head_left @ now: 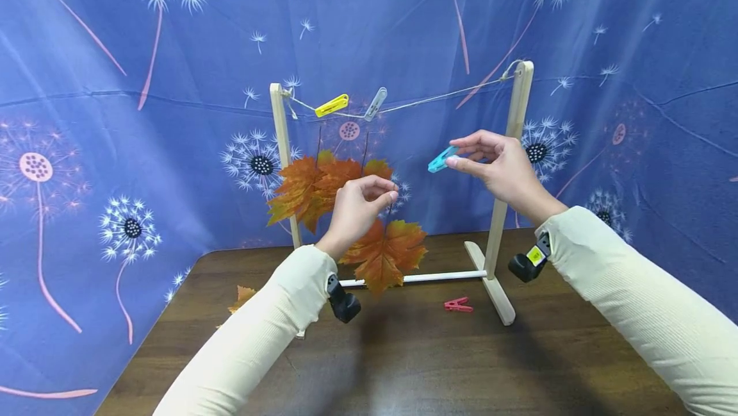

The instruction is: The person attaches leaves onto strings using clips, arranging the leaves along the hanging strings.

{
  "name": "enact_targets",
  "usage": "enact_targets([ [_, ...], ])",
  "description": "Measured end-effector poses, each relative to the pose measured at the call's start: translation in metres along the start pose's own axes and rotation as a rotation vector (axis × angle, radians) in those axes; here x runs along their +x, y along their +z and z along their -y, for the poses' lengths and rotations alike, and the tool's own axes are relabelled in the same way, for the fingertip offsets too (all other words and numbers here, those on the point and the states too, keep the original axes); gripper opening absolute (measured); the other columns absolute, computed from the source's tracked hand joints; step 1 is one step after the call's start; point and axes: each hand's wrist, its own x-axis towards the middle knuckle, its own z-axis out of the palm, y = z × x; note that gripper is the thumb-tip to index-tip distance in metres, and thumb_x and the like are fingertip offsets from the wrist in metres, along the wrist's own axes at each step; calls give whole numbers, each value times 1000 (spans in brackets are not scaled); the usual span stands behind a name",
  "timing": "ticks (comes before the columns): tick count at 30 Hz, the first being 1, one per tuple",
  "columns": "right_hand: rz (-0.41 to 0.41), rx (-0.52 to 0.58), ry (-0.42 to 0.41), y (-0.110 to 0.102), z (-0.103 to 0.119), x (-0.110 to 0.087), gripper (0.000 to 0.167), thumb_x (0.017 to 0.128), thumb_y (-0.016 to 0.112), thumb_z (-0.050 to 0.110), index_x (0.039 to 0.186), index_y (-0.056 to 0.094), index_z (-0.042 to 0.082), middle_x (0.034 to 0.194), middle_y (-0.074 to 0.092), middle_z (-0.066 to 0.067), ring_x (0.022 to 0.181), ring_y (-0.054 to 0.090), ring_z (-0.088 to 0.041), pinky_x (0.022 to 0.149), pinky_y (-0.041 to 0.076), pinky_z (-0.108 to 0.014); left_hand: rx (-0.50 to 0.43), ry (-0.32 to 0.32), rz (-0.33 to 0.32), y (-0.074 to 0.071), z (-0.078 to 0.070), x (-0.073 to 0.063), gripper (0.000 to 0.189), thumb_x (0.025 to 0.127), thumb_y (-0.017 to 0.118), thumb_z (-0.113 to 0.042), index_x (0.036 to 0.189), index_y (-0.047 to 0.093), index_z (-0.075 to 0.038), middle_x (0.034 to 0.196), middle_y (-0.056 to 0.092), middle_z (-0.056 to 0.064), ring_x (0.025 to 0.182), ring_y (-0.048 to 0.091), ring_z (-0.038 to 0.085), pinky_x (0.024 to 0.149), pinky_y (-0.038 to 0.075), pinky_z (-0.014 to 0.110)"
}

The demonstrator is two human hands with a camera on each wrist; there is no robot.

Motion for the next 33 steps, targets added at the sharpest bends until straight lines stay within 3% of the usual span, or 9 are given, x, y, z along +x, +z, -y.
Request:
enact_targets([
  [13, -75, 78, -98, -9, 29, 39, 20, 92, 77, 18, 112, 76, 11, 90, 74, 13, 80, 65, -8, 68, 47, -19, -12, 29, -117, 13, -15, 35, 15, 98, 70, -17, 108, 77, -8, 94, 77, 6, 92, 69, 19, 86, 53, 38],
  [16, -80, 94, -102, -11, 34, 47, 22, 93, 77, 16, 113, 75, 8, 87, 73, 13, 78, 66, -7, 68, 49, -19, -15, 34, -134, 15, -18, 41, 17, 98, 69, -17, 110, 77, -7, 95, 77, 8, 93, 69, 20, 98, 47, 40],
  [20, -87, 110, -93, -13, 40, 58, 21, 92, 77, 16, 112, 75, 7, 85, 73, 12, 77, 66, -7, 67, 48, -19, 9, 50, -163, 19, -21, 51, 16, 98, 69, -18, 110, 77, -8, 94, 78, 7, 91, 68, 19, 116, 27, 40],
  [21, -90, 111, -91, -13, 41, 61, 22, 92, 78, 15, 111, 75, 7, 85, 73, 12, 76, 66, -7, 67, 48, -18, 14, 53, -171, 20, -21, 53, 16, 98, 69, -18, 109, 77, -9, 94, 78, 6, 91, 69, 19, 117, 25, 39],
  [22, -94, 107, -89, -13, 42, 63, 22, 91, 78, 15, 111, 75, 7, 84, 73, 12, 76, 66, -7, 67, 49, -18, 18, 50, -181, 21, -22, 55, 15, 98, 70, -18, 109, 77, -10, 93, 78, 5, 90, 69, 19, 114, 31, 37],
  [24, -103, 107, -85, -14, 43, 68, 21, 91, 79, 15, 110, 75, 7, 84, 73, 12, 75, 66, -7, 68, 49, -18, 30, 46, -200, 23, -24, 60, 15, 98, 70, -19, 109, 77, -10, 93, 78, 3, 90, 69, 17, 118, 25, 35],
  [29, -115, 83, -86, -12, 48, 79, 22, 91, 79, 19, 110, 76, 10, 84, 73, 13, 74, 66, -7, 70, 50, -20, 37, 24, -246, 27, -29, 69, 15, 98, 70, -20, 108, 77, -12, 92, 78, 2, 88, 70, 17, 104, 41, 33],
  [33, -117, 58, -77, -9, 49, 86, 26, 91, 79, 22, 113, 75, 8, 85, 72, 12, 76, 66, -7, 71, 49, -22, 9, 14, -279, 32, -31, 75, 15, 98, 71, -20, 108, 78, -11, 92, 78, 2, 86, 70, 17, 83, 52, 32],
])
